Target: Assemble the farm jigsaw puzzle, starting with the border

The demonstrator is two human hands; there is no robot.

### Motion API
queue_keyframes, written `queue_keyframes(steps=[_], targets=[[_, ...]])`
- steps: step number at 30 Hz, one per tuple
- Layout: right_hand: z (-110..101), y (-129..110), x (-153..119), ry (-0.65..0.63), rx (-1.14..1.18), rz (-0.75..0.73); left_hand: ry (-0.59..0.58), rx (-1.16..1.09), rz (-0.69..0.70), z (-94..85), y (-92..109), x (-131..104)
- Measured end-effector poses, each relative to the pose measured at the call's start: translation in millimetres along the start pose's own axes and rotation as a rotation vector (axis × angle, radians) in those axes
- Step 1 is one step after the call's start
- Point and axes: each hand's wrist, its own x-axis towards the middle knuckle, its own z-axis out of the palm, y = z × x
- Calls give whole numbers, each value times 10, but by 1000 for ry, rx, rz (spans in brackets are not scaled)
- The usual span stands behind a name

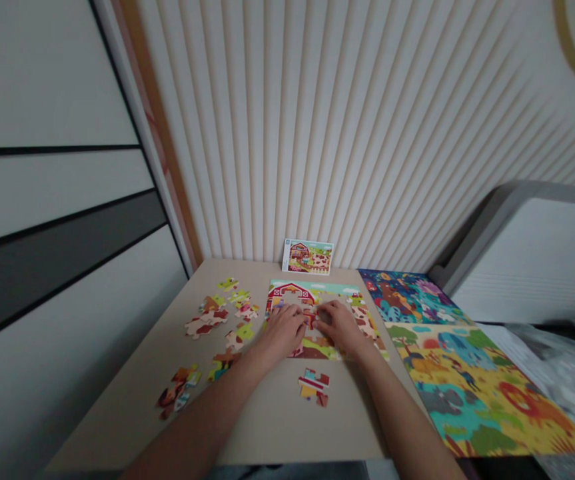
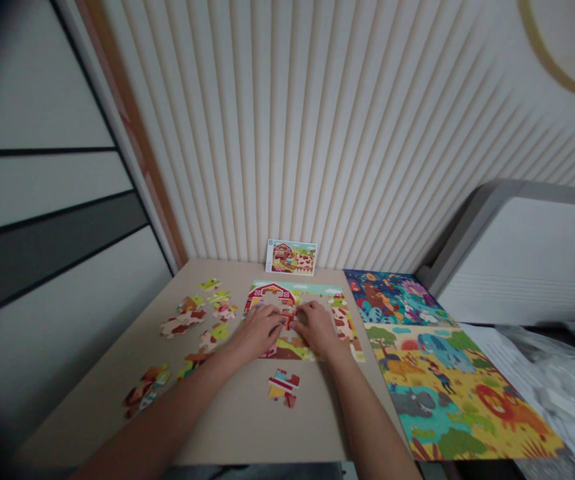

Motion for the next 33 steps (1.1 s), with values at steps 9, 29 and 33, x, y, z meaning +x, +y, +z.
queue_keyframes(steps=[9, 29, 33], targets=[[23, 85, 41, 19, 24, -17, 21, -46, 24, 59, -65, 11], [33, 48, 50, 71, 180, 5, 0, -60, 13, 21, -106, 49], [3, -2, 67, 108, 409, 65, 85, -12, -19, -264, -62, 52]])
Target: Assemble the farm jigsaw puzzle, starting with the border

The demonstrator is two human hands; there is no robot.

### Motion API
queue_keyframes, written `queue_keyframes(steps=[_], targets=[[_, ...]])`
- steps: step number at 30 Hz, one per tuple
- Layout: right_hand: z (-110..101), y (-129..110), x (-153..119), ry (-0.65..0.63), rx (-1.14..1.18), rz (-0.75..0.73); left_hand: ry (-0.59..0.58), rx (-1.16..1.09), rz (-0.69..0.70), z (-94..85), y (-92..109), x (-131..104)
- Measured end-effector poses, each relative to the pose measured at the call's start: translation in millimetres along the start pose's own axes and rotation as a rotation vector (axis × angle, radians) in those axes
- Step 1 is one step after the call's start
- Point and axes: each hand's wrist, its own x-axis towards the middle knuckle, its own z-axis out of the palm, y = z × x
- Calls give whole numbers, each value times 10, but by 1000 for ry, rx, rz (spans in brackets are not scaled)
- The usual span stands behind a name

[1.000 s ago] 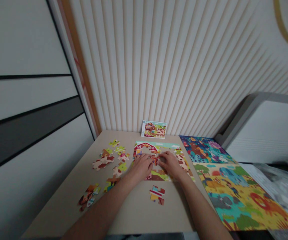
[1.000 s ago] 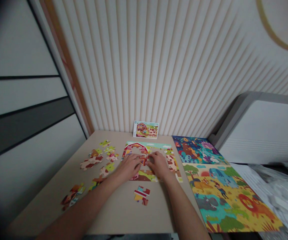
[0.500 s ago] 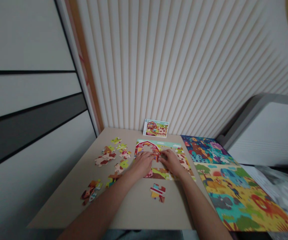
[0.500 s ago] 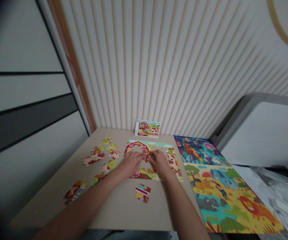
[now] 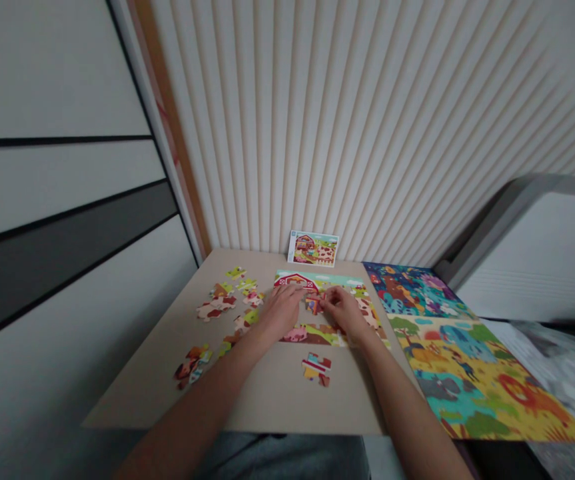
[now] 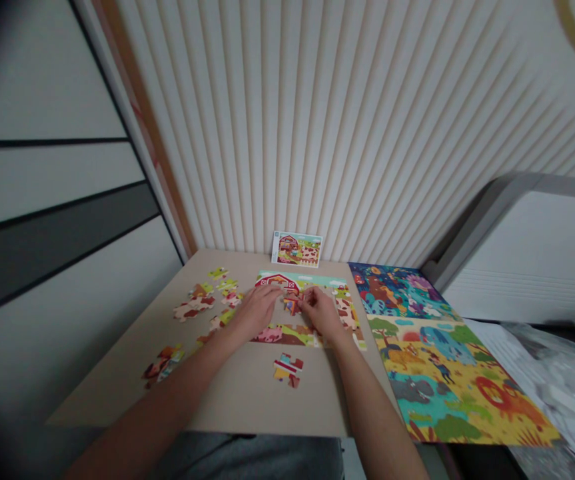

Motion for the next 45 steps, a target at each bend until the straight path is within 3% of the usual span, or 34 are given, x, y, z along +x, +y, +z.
queue_keyframes(steps=[3, 5, 8, 11, 14, 19, 22, 27, 31, 35, 41, 45], targets=[[-79, -173, 1, 11, 96, 15, -37, 73, -16, -357, 168, -105], [-131, -344, -64, -17, 153, 28, -109, 101, 29, -602, 343, -318], [-121, -602, -330, -205, 282, 86, -189, 69, 128, -855, 611, -846], [25, -753, -726, -392, 324, 124, -271, 42, 155, -908, 740, -1441], [252, -803, -1052, -369, 319, 139, -196, 73, 35, -849, 638, -1914], [572, -848, -1238, -156, 87, 38, 115, 252, -259, -788, 119, -2340], [593, -852, -1266, -77, -175, -28, 196, 374, -425, -823, -192, -2426], [355, -711, -1331, 12, -325, -109, 152, 400, -576, -881, -445, -2408], [185, -537, -1413, 41, -379, -148, 118, 355, -608, -892, -458, -2346], [181, -463, -1486, -9, -393, -195, 103, 274, -611, -897, -468, -2301], [245, -507, -1492, -72, -349, -285, 142, -17, -595, -858, -532, -2281], [216, -653, -1466, -64, -197, -255, 169, -251, -593, -908, -341, -2079]])
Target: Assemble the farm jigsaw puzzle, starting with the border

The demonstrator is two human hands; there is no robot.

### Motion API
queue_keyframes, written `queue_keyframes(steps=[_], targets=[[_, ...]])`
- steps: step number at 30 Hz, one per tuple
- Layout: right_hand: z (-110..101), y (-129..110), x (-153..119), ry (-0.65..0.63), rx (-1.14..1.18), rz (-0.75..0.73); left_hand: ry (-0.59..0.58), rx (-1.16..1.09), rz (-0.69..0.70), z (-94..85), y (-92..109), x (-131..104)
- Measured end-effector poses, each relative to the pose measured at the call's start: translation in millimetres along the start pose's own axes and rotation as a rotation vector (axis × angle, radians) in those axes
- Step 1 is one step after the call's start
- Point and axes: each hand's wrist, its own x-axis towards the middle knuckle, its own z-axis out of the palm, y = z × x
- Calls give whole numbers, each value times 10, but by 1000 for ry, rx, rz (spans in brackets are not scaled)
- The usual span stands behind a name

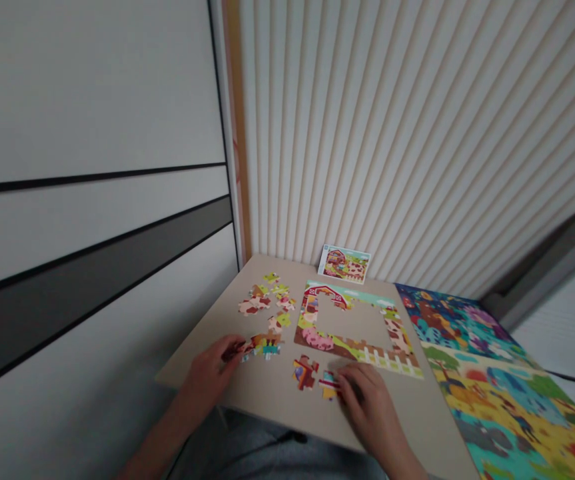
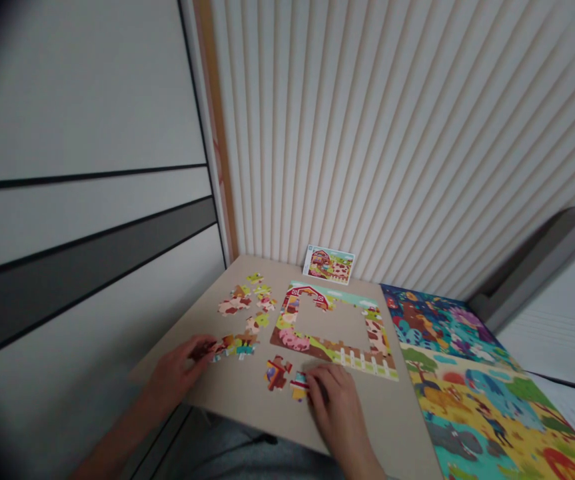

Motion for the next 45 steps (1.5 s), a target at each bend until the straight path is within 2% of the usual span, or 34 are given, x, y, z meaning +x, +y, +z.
queue_keyframes(steps=[2, 4, 6, 8, 10, 12, 14, 16, 20, 26, 30, 45], targets=[[-37, -111, 68, 5, 84, 32, -80, -95, 51, 72, 284, 80], [-66, -211, 181, 2, 148, 57, -192, -179, 147, 221, 604, 210], [-91, -240, 351, -3, 200, 80, -309, -291, 238, 451, 892, 400], [-122, -153, 572, -11, 250, 94, -345, -377, 300, 731, 1095, 652], [-167, 53, 824, -4, 269, 146, -325, -338, 370, 1010, 1196, 944], [-217, 328, 1072, -19, 245, 230, -205, -166, 458, 1241, 1213, 1226], [-253, 596, 1272, -30, 222, 276, -138, -107, 473, 1403, 1172, 1436], [-261, 798, 1391, -19, 184, 311, -105, -62, 482, 1501, 1099, 1542], [-182, 959, 1411, 26, 47, 358, -137, 15, 539, 1576, 942, 1529], [-39, 948, 1358, 55, -143, 354, -224, 223, 726, 1620, 894, 1504], [7, 952, 1350, 66, -224, 357, -278, 250, 732, 1645, 914, 1514], [-3, 893, 1300, 10, -372, 318, -281, 281, 751, 1662, 893, 1488]])
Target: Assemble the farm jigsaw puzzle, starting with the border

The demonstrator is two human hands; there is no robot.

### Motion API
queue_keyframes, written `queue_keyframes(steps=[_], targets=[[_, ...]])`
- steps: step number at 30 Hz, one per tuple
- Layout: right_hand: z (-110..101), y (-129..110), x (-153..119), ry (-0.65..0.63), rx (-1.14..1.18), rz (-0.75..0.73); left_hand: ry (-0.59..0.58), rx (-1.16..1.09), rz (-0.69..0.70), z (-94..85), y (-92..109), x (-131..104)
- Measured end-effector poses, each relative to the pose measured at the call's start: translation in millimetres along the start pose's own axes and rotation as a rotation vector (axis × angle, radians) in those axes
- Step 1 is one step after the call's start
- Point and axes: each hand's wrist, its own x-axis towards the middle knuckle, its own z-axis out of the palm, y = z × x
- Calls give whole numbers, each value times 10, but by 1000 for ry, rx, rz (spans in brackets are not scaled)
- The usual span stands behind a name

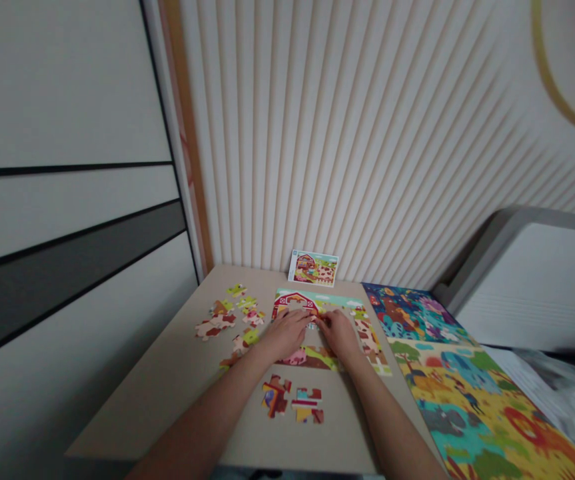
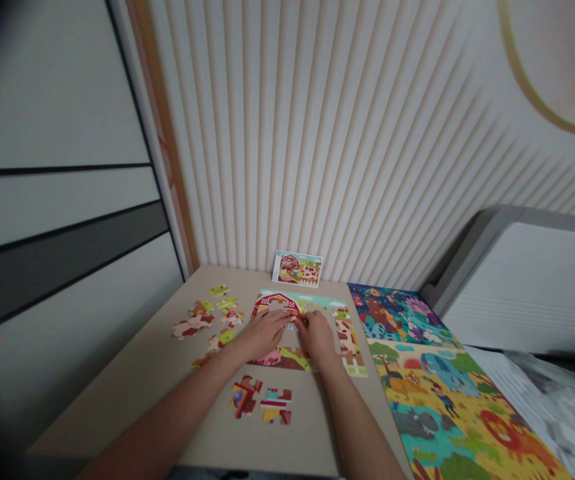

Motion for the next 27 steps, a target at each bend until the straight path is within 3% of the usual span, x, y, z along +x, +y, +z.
queue_keyframes(steps=[14, 19, 27], targets=[[-124, -58, -42, -43, -92, -75, -98, 18, -23, 188, -127, 14], [-155, 17, -82, -53, -70, -198, -92, 24, -17, 168, -109, 2], [-118, 178, -43, -75, 37, -212, -84, 34, -18, 169, -107, -17]])
